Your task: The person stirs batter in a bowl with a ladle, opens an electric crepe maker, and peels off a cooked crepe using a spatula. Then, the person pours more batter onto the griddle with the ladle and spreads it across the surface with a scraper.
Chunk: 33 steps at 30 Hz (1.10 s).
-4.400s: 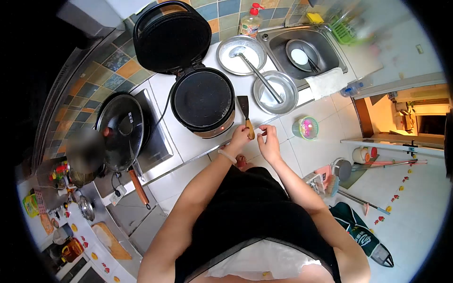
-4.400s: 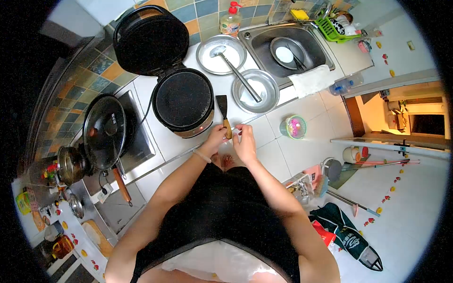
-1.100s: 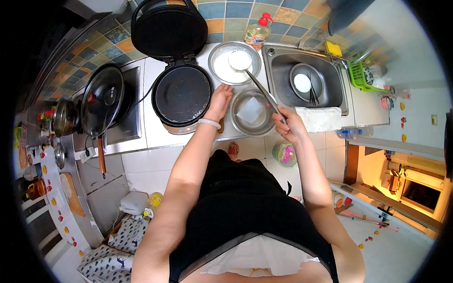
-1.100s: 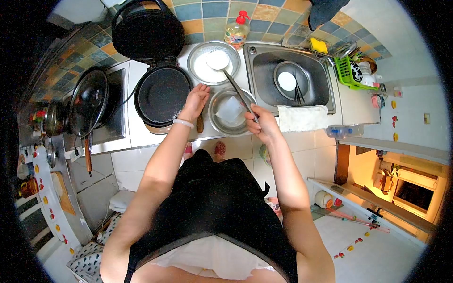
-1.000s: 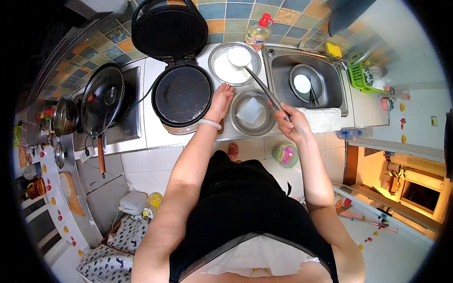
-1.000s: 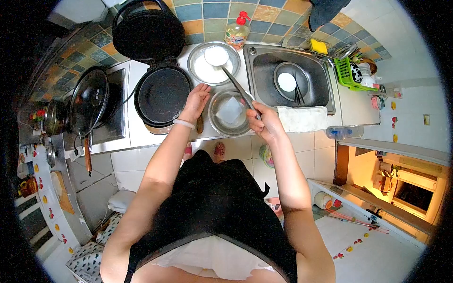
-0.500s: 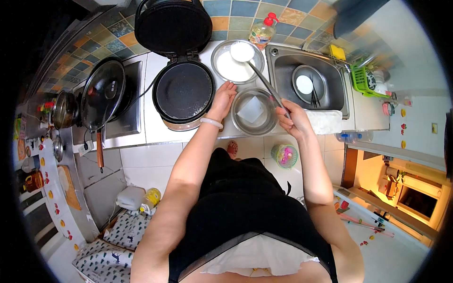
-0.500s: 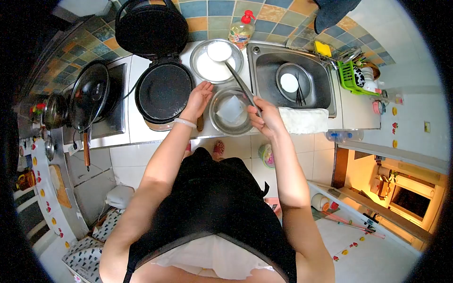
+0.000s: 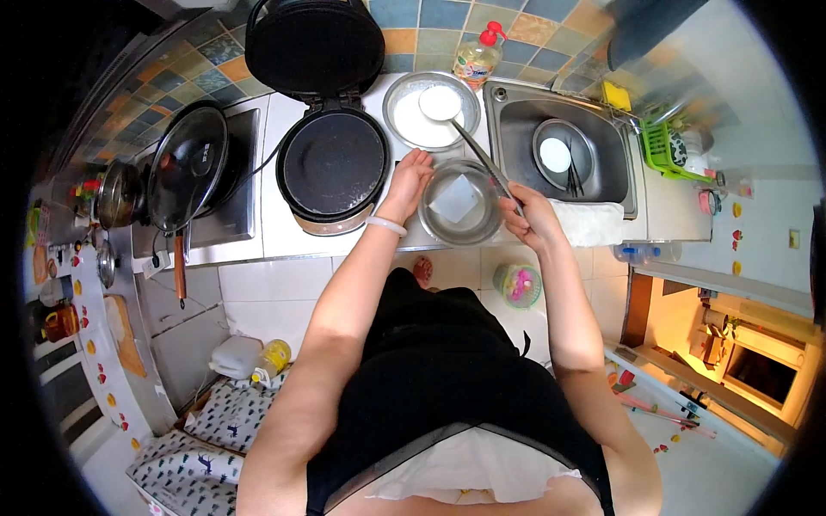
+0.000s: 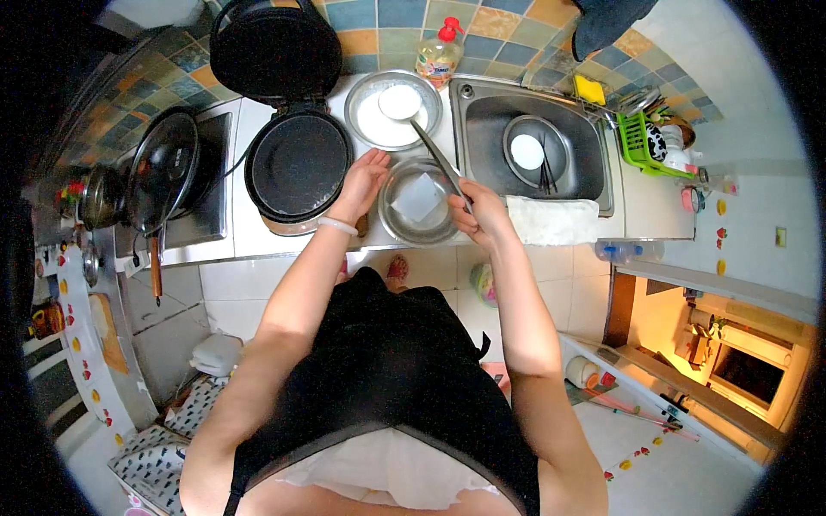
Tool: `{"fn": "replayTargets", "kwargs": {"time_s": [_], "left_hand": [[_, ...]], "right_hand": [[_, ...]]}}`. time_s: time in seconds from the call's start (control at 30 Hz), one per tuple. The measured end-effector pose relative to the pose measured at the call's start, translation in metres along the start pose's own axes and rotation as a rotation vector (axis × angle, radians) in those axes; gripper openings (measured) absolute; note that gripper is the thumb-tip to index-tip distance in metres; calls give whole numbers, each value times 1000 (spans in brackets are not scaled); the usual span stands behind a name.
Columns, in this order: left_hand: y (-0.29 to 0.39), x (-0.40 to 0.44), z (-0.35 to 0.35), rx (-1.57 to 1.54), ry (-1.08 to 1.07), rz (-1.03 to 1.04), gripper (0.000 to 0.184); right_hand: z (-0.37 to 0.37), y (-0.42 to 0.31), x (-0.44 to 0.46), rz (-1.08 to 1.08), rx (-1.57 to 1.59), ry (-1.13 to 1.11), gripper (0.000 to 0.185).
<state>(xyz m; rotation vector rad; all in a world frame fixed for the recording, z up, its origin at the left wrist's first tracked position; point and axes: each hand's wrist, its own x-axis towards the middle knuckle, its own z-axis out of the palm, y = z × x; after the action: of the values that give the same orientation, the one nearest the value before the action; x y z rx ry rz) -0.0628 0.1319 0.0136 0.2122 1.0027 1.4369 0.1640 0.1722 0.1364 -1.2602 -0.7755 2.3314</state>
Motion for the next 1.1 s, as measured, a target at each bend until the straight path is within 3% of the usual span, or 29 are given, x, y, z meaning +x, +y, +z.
{"fn": "replayTargets", "kwargs": {"time_s": [0.27, 0.47, 0.67, 0.7, 0.9, 1.1], "left_hand": [[0, -5, 11, 4, -5, 41, 71], [-7, -12, 6, -3, -2, 22, 72], [13, -20, 10, -20, -79, 51, 73], [15, -21, 8, -30, -88, 60, 74], [26, -29, -11, -78, -89, 80, 74], [23, -44, -32, -36, -70, 36, 71]], "right_hand": [[1, -10, -20, -68, 32, -66, 28], [-18, 9, 13, 22, 38, 46, 19], [-1, -14, -2, -21, -6, -22, 21], [7, -17, -5, 1, -17, 32, 33], [13, -7, 8, 44, 177, -109, 26], [12, 17, 29, 52, 165, -29, 28]]}}
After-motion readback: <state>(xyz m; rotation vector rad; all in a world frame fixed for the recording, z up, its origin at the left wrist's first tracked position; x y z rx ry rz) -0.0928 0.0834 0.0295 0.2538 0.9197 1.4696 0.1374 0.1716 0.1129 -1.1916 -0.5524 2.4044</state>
